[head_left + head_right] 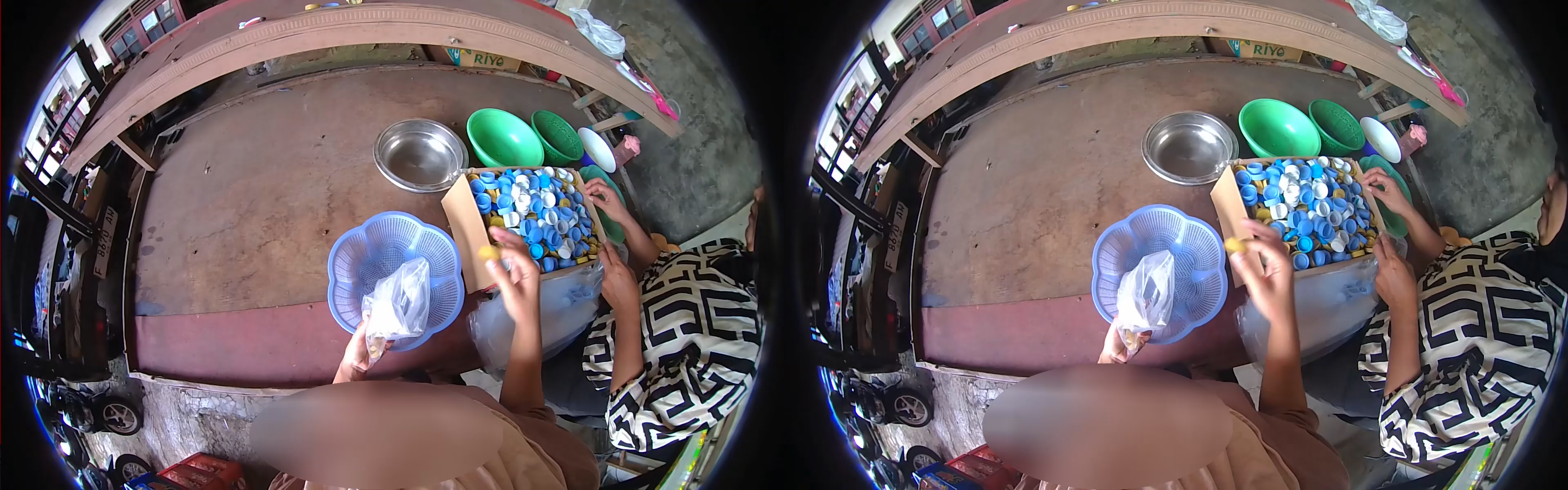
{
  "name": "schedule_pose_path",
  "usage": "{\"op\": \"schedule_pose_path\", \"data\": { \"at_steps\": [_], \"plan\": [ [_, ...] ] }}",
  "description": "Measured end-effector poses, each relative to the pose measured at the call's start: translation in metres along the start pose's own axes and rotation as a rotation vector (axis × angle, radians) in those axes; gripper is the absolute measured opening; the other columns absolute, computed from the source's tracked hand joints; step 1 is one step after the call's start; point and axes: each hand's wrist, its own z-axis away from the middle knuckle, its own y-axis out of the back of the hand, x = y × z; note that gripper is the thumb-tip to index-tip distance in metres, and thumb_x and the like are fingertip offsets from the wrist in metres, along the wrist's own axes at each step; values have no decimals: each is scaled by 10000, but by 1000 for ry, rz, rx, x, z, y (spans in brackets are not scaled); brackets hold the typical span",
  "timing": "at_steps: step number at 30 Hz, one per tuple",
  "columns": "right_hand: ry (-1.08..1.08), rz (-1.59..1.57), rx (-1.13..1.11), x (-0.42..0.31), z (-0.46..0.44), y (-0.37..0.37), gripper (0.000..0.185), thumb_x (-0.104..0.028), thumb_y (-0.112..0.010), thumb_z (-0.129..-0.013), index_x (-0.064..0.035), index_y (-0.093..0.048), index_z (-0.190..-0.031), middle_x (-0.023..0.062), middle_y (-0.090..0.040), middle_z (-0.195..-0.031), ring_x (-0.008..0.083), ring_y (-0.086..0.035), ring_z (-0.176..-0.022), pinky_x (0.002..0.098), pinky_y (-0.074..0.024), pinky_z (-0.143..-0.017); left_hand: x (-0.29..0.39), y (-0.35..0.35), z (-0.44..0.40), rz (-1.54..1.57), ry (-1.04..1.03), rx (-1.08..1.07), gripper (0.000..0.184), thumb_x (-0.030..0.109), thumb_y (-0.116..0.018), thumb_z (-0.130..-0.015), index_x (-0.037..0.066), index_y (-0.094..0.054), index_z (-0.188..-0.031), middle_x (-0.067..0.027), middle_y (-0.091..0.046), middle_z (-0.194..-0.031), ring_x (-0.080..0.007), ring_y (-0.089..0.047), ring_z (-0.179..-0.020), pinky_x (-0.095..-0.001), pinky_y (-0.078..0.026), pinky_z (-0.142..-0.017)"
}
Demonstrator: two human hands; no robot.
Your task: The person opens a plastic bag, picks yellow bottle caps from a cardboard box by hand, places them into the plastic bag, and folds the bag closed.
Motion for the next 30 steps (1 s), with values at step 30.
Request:
{"op": "schedule_pose_path", "data": {
  "at_steps": [30],
  "plan": [
    [-175, -301, -179, 8, -11, 14, 349, -42, -629, -750, -23, -539, -1087, 84, -499, -1149, 141, -566, -848, 256, -460, -697, 14, -59, 6, -46, -139, 233, 392, 185, -534, -854, 107, -407, -1216, -52, -528, -1108, -171, -572, -931, -271, -555, -657]
  ]
}}
